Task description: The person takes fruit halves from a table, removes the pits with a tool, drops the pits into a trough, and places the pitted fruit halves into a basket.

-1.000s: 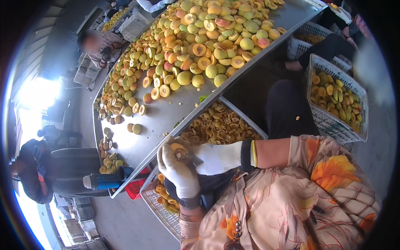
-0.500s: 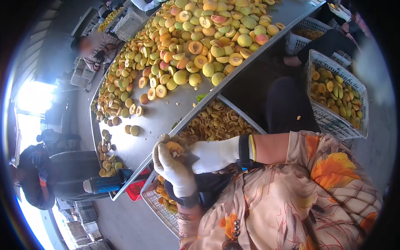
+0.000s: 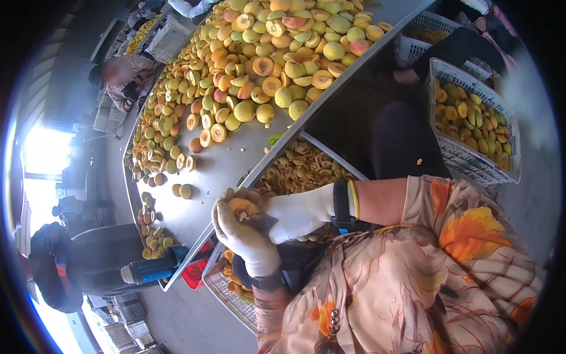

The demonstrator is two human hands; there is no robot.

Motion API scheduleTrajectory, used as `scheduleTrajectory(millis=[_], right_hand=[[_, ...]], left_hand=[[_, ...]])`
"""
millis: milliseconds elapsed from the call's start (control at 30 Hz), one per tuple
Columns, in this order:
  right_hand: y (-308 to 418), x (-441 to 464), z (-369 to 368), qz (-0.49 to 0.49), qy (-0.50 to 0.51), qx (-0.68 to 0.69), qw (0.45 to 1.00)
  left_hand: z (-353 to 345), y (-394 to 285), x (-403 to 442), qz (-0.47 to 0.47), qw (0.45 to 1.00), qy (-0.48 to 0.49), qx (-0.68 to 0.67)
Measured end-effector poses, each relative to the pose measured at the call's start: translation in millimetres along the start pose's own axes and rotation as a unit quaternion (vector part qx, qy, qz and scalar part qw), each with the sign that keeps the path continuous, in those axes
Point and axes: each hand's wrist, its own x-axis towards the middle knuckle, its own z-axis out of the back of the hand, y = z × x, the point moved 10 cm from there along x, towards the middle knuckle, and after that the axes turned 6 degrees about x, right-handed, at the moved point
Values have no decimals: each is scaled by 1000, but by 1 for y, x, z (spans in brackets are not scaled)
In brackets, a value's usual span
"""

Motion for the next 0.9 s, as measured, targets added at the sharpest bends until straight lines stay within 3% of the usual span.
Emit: scheduleTrajectory(millis=[33,167,233,300,400,433,533,633,700,767,800,833,867,900], right_hand=[[0,-1,2,-4,-1,-3,1000],[10,0,8,208,-59,-76,973],[0,1,6,113,-6,23,993],[-4,-21,-7,-163,101,211,958],[-1,-42,-31,-233,212,431,845],[-6,-42,-31,-226,190,438,849],[-1,-38,-22,-186,168,367,896],[-13,-35,-13,-170,160,206,950],[-10,-45,-7,-174,162,90,967],[-25,-56,-3,-219,163,-29,962],[-28,-58,9,-230,109,-161,954],[-26,-58,16,-196,57,-198,959],[-22,-57,23,-162,3,-234,959],[-7,-55,27,-126,-54,-173,975]], left_hand=[[-1,1,2,13,1000,-4,-13],[-7,7,7,-33,993,99,64],[-10,8,10,-1,990,131,53],[-15,10,10,23,989,147,21],[-29,11,2,72,980,181,35],[-31,11,1,89,980,179,18],[-36,9,1,134,975,163,-69],[-34,16,-5,176,951,155,-202],[-21,15,-3,138,975,120,-124],[-8,19,-1,121,974,112,-153],[-1,21,0,112,973,109,-168],[3,23,0,120,959,115,-230],[4,23,-1,128,940,124,-291],[7,25,-3,128,941,112,-291]])
